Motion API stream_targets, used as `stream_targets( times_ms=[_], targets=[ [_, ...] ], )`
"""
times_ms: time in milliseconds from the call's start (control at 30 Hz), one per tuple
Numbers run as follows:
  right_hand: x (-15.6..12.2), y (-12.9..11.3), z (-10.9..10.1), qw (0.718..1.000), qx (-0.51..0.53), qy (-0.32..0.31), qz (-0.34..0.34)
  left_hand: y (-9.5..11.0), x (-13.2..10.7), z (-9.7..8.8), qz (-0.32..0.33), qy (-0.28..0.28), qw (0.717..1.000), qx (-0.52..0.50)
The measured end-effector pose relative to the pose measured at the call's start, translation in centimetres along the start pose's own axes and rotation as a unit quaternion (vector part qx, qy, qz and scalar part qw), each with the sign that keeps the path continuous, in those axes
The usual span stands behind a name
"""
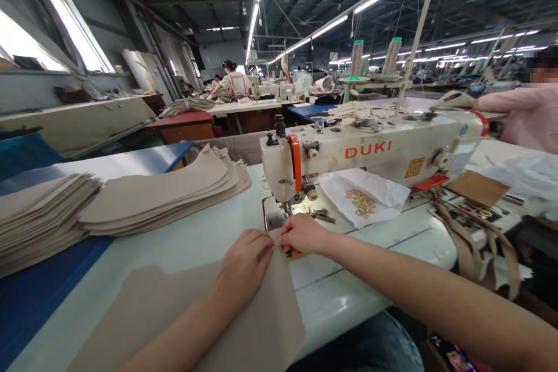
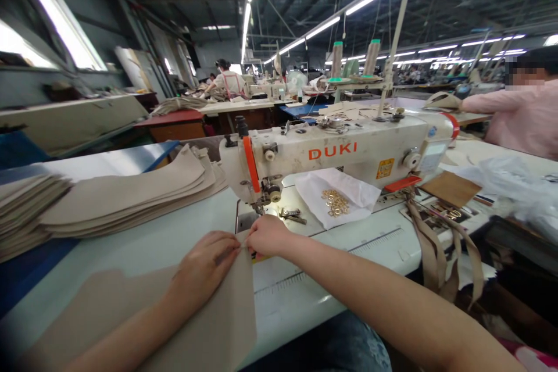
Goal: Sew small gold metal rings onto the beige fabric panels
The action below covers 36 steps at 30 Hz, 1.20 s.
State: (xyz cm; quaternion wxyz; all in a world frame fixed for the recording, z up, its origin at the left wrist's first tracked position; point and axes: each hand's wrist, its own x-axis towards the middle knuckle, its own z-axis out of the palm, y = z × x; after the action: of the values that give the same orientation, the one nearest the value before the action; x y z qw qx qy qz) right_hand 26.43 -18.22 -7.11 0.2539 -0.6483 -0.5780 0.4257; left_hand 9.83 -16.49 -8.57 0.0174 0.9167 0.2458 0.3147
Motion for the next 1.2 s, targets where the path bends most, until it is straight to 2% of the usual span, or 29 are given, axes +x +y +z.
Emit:
stream_targets(
  times_ms=[100,267,367,467,533,633,733,800,1000,1200],
  targets=[
    [0.1,-0.2,-0.3,1.000,-0.028,-0.009,0.003,0.4,0.6,0.6,0.036,0.020,0.999,0.020],
    [0.4,-0.4,-0.7,0.997,-0.080,-0.014,-0.005,0.5,0.8,1.1,0.052,0.026,0.997,0.043],
    [0.2,-0.1,-0.9,0.993,-0.108,-0.005,-0.036,0.3,0.8,1.2,0.051,0.019,0.998,0.041],
    [-0.7,0.7,-1.0,0.983,-0.147,0.045,-0.098,0.1,0.6,1.2,0.036,0.010,0.999,0.033],
    [-1.5,1.5,-1.1,0.970,-0.175,0.082,-0.149,0.1,0.5,1.3,0.030,0.007,0.999,0.028],
    [-2.6,2.8,-0.9,0.945,-0.214,0.099,-0.227,0.1,0.4,1.3,0.026,0.006,0.999,0.019],
    [-3.1,3.6,-0.6,0.891,-0.295,0.119,-0.325,0.2,0.4,1.2,0.021,0.011,1.000,0.011],
    [-3.1,3.8,-0.5,0.855,-0.345,0.132,-0.363,0.3,0.5,1.1,0.019,0.015,1.000,0.009],
    [-2.9,3.8,-0.5,0.823,-0.391,0.137,-0.388,0.3,0.6,1.1,0.016,0.015,1.000,0.003],
    [-2.9,4.0,-0.4,0.815,-0.399,0.136,-0.397,0.2,0.7,1.2,0.014,0.006,1.000,-0.001]
  ],
)
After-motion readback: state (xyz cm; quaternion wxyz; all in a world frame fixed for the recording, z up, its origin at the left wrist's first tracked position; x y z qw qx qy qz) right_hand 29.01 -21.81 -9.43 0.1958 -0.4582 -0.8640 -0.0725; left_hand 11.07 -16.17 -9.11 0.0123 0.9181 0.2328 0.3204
